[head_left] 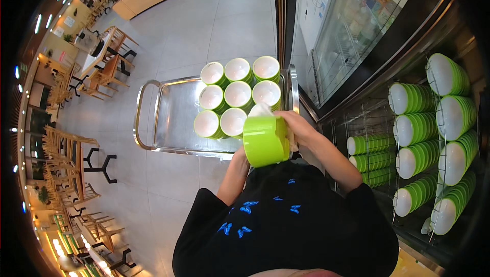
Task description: Cleaning and drying plastic bowls while placing them on a cart in a restaurant.
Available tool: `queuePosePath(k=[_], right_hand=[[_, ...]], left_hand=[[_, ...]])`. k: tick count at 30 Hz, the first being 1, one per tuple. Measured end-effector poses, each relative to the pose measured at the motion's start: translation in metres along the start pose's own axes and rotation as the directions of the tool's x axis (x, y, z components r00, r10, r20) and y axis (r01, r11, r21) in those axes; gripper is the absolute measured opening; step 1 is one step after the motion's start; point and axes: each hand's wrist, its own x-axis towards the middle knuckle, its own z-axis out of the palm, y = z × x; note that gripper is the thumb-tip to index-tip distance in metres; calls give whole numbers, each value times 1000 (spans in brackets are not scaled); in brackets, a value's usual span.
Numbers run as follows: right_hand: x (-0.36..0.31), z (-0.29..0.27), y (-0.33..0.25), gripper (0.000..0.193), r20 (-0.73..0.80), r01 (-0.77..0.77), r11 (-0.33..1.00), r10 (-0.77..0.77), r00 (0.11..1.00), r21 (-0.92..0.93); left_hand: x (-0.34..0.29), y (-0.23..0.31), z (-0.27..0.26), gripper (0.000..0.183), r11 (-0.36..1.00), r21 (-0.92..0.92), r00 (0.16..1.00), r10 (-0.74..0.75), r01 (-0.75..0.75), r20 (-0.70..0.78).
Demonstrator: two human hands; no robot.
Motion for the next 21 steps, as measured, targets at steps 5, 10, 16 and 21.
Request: queuePosePath(k=[5, 10, 16, 21], right_hand=[[-6, 14, 25, 28, -174, 108, 665, 34, 984, 739], [-5, 14, 41, 29, -342, 282, 531, 17, 939, 799], [-22, 29, 43, 37, -507, 471, 578, -112, 855, 666], [-38, 25, 24, 27, -357, 505, 754, -649, 672, -420]], left_hand=[[16, -15, -1, 28, 968, 132, 960, 233, -214, -154], [41, -33, 18, 14, 900, 296, 684, 435, -319, -586], [32, -36, 1, 22, 709, 653, 587, 657, -266, -473], [22, -16, -1, 11, 678, 688, 620, 663, -258, -420]])
